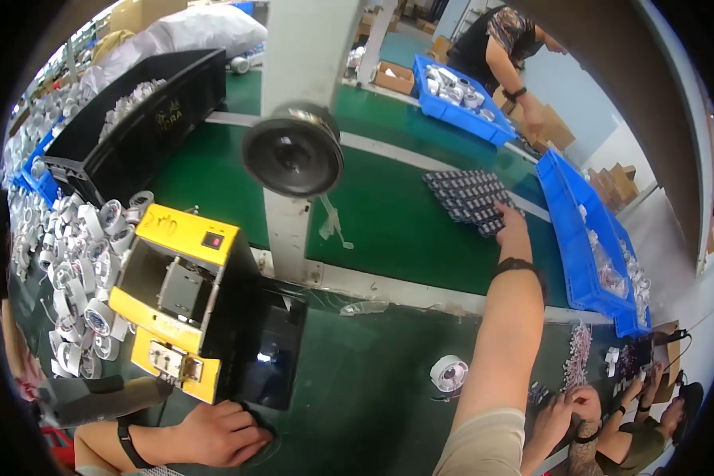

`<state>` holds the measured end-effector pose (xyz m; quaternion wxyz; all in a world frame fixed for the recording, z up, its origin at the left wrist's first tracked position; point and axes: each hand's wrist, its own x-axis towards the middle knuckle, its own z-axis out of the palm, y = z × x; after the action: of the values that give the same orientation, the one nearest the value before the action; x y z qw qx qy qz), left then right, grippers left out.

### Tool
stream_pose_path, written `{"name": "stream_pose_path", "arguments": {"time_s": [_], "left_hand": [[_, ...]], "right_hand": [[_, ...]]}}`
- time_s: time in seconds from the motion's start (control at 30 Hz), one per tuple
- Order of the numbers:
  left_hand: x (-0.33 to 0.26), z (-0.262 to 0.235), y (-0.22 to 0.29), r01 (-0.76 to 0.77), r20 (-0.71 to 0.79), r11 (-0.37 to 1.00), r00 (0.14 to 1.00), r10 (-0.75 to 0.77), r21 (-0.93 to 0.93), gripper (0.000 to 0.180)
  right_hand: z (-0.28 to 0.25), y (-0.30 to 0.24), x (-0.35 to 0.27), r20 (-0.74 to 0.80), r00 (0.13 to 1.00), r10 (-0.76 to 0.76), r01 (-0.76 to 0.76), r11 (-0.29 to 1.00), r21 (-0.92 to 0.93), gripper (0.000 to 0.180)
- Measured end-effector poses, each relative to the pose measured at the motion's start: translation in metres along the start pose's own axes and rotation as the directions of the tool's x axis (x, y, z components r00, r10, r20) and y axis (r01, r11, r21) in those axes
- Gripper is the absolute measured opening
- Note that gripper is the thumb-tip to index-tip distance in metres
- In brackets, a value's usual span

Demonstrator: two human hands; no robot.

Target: The person assembles electronic components by inserting a circuit board into a white plastic housing, securing it with a power screwdriver, and then detaching small blue circuit boards from a panel to install them.

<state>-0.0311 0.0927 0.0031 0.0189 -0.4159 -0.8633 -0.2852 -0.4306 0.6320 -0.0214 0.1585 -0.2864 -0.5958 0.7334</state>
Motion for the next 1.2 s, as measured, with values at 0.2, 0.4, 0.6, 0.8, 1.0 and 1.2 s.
{"name": "stream_pose_path", "arguments": {"time_s": [0.2, 0.4, 0.6, 0.8, 1.0, 1.2], "left_hand": [[-0.006, 0.013, -0.003, -0.051, -0.089, 0.998, 0.995, 0.048, -0.032, 0.012], [-0.008, 0.019, 0.001, -0.101, -0.122, 0.995, 0.988, 0.097, -0.025, 0.008], [-0.006, 0.003, 0.010, -0.195, -0.439, 0.949, 0.896, 0.070, -0.246, 0.011], [-0.012, 0.003, 0.030, -0.225, -0.568, 0.962, 0.817, 0.099, -0.155, 0.026], [-0.022, 0.018, 0.023, -0.199, -0.493, 0.974, 0.861, 0.124, -0.104, 0.030], [-0.022, 0.014, 0.016, -0.150, -0.380, 0.974, 0.922, 0.075, -0.171, 0.029]], "right_hand": [[-0.009, -0.009, -0.037, 0.075, 0.997, 0.022, -0.039, 0.973, 0.229, 0.040], [-0.046, -0.050, -0.175, 0.297, 0.953, 0.061, -0.118, 0.977, 0.179, 0.037], [-0.050, -0.026, -0.381, 0.376, 0.927, -0.011, -0.034, 0.993, 0.112, 0.043], [-0.044, 0.048, -0.426, 0.502, 0.847, 0.174, -0.294, 0.941, 0.169, 0.039], [-0.039, 0.066, -0.416, 0.550, 0.807, 0.216, -0.282, 0.959, 0.037, 0.041], [-0.021, 0.065, -0.419, 0.488, 0.846, 0.213, -0.094, 0.962, -0.257, 0.037]]}}
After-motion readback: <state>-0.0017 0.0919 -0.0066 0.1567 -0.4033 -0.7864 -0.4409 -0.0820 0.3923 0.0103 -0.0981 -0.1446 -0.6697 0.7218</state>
